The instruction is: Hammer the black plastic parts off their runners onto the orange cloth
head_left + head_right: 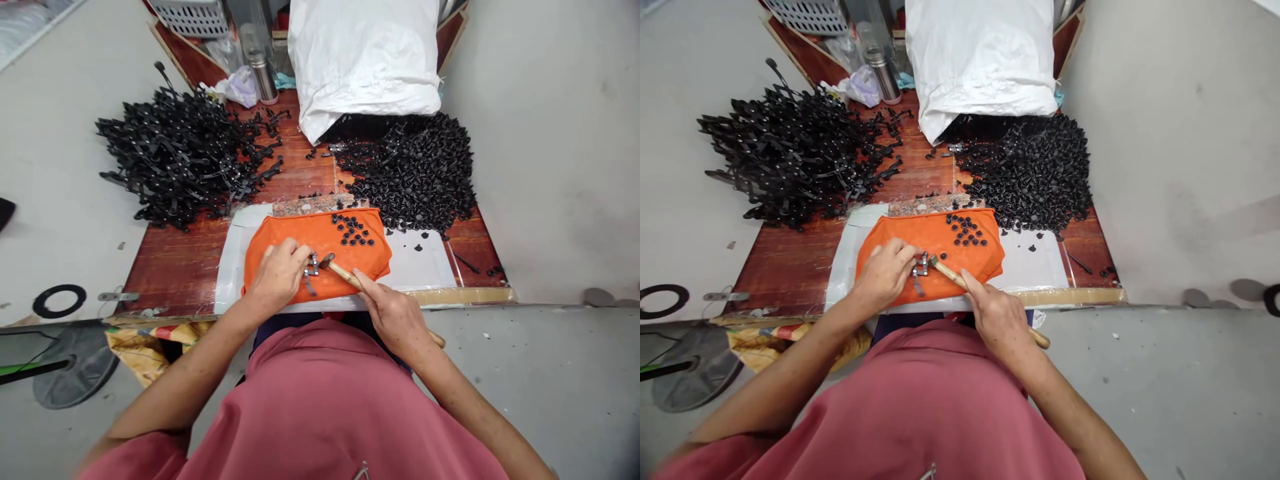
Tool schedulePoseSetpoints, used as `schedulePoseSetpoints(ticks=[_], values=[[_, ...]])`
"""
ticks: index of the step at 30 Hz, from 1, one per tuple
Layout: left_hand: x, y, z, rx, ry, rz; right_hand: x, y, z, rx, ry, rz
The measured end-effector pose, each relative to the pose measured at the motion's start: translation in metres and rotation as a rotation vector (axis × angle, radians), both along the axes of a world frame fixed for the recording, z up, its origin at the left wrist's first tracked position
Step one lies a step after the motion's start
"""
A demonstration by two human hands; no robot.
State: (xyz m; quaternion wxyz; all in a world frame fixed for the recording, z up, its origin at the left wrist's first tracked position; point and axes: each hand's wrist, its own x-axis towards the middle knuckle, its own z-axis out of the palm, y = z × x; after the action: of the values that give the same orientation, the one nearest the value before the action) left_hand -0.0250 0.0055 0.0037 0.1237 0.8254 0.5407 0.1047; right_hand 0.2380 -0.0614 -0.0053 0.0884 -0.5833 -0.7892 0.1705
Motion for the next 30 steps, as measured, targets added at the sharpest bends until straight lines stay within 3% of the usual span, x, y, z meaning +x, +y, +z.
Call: schedulePoseSetpoints(ticks=[3, 6, 9, 14, 17, 21, 24, 27, 30], values=[[-0.020, 0.009, 0.020, 0.055, 0.059, -0.273, 0.009, 0.007, 0.000, -0.034, 0.065, 0.024], [-0.027, 0.014, 0.026, 0.003, 0.080, -0.446, 0.013, 0.011, 0.000, -0.050, 0.139, 0.025], [-0.023, 0.010, 0.014, -0.004, 0.054, -0.503, 0.012, 0.008, 0.000, -0.060, 0.173, 0.020], [-0.030, 0.009, -0.005, 0.044, -0.063, -0.489, 0.017, -0.007, -0.005, -0.064, 0.333, -0.034], [-0.043, 0.018, 0.005, 0.088, -0.078, -0.505, 0.028, -0.014, -0.011, -0.045, 0.381, -0.099], [-0.045, 0.031, 0.024, 0.061, 0.052, -0.676, 0.037, -0.017, -0.021, -0.056, 0.365, -0.138], [-0.038, 0.038, 0.022, 0.029, 0.123, -0.787, 0.035, -0.018, -0.024, -0.057, 0.351, -0.139], [-0.037, 0.042, 0.011, 0.035, 0.126, -0.758, 0.032, -0.019, -0.022, -0.040, 0.343, -0.147], [-0.044, 0.046, 0.004, 0.090, 0.019, -0.527, 0.032, -0.019, -0.020, -0.053, 0.357, -0.170]])
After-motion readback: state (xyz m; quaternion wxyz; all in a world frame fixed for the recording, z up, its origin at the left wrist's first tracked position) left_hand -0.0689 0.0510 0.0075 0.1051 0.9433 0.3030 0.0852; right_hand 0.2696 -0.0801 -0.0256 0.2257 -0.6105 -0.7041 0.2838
